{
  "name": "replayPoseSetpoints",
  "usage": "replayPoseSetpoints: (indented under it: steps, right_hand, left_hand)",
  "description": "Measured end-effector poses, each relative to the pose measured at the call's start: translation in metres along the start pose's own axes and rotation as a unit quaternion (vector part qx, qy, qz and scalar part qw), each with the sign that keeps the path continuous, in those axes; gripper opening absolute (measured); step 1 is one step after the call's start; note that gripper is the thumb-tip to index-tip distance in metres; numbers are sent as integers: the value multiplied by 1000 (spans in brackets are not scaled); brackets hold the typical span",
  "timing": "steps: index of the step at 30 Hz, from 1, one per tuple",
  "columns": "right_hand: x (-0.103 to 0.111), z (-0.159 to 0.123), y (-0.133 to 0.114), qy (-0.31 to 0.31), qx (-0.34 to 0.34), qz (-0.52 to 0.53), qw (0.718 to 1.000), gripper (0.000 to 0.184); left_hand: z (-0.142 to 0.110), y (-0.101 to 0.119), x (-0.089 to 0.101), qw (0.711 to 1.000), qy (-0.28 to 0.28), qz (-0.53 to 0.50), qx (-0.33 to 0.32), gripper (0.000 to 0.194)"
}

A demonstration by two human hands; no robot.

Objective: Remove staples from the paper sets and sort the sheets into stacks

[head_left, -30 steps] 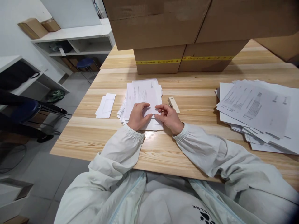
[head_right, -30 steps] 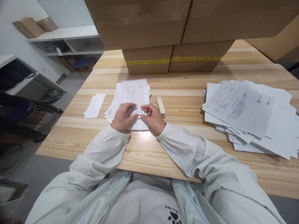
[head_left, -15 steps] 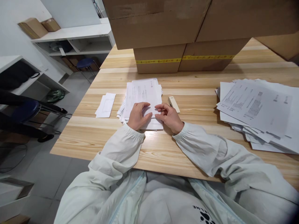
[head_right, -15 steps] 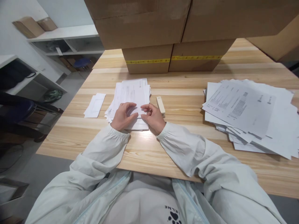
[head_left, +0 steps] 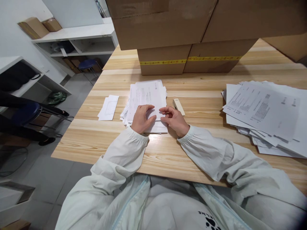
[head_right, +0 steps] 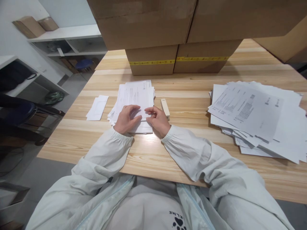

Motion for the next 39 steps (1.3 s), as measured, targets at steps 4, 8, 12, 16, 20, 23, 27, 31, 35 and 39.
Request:
replayPoseSetpoints:
  steps: [4,8,12,16,20,23,27,31,35,39]
  right_hand:
    - [0,1,2,2,4,2,1000,39]
    - [2,3,3,6,10,9,1000,34]
    - [1,4,4,5,17,11,1000,33]
    - [-3,1,5,50,42,-3,998,32]
    - [-8,-2,5,76,104,-64,990,28]
    - [-7,-1,8,69,94,-59,991,28]
    - [-4,3,13,66,78,-42,994,29]
    - [-3,4,15,66,76,-42,994,28]
    - [-4,3,12,66,70,-40,995,28]
    - [-4,0,9,59,57,-27,996,32]
  left_hand:
    - [0,-1,0,1000,2,9,-8,34]
    - [0,-2,0,1000,1,14,-7,35]
    - [-1,0,-2,999,11,48,-6,22]
    - [-1,1,-6,993,27,111,-15,10]
    - [1,-1,-6,986,24,162,-14,18]
    - [2,-2,-4,984,11,177,-8,16]
    - [2,-4,-2,984,-7,176,-5,14]
    - [2,-4,3,982,-22,187,-27,14]
    - [0,-2,10,978,-57,195,-37,10]
    - [-4,2,13,970,-75,226,-42,14]
Point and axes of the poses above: each hand's wrist, its own z-axis towards the middle knuckle, its own x-axis out of the back of the hand, y = z × x, the point moved 1 cm from there along z, towards the middle knuckle, and after that the axes turned 15 degrees about -y, right-handed, at the moved point
